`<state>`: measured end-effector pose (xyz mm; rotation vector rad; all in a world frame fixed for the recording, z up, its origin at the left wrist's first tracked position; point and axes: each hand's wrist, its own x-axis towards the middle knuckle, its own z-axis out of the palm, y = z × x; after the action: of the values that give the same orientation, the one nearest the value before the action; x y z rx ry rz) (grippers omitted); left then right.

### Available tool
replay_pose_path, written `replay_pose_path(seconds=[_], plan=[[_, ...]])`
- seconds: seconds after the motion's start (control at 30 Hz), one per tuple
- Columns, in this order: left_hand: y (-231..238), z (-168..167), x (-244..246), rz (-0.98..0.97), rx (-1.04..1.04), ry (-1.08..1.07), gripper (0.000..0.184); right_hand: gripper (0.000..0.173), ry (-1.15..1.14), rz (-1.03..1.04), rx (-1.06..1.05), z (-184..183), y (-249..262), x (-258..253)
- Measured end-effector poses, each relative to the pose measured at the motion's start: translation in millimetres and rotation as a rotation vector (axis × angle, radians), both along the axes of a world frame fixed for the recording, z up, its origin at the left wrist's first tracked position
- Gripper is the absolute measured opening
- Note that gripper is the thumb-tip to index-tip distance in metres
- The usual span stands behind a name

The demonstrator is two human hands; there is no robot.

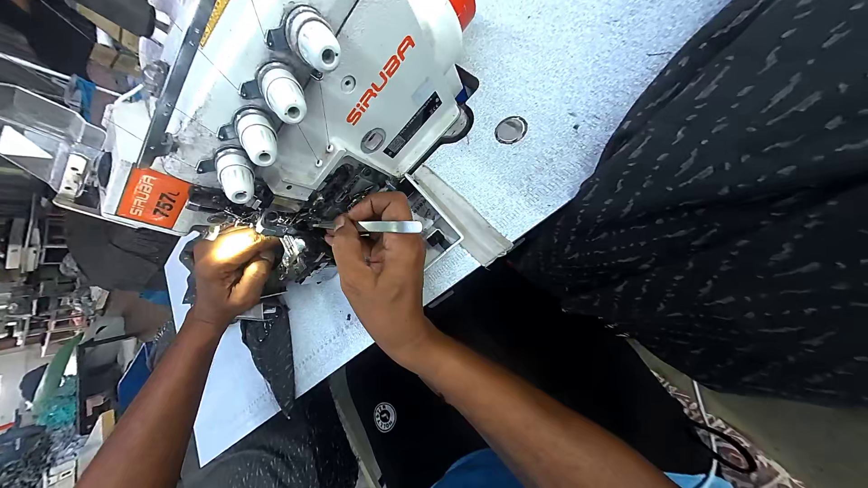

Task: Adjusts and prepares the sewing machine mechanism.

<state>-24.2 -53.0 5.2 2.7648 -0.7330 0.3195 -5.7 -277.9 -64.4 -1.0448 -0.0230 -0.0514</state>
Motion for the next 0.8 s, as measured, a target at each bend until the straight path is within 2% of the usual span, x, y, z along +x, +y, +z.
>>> replay_pose_path(seconds=[0.6,0.8], plan=[[-0.1,-0.7,-0.2,-0.006,-0.006,0.003,0.029,0.021,0.010,0.140,-0.038,1.6,3.1,-0.4],[1.6,-1.4,-0.3,-0.019,-0.012,-0.008,0.031,0.013,-0.011,0.068,-0.018,0.8,6.4,-1.6]])
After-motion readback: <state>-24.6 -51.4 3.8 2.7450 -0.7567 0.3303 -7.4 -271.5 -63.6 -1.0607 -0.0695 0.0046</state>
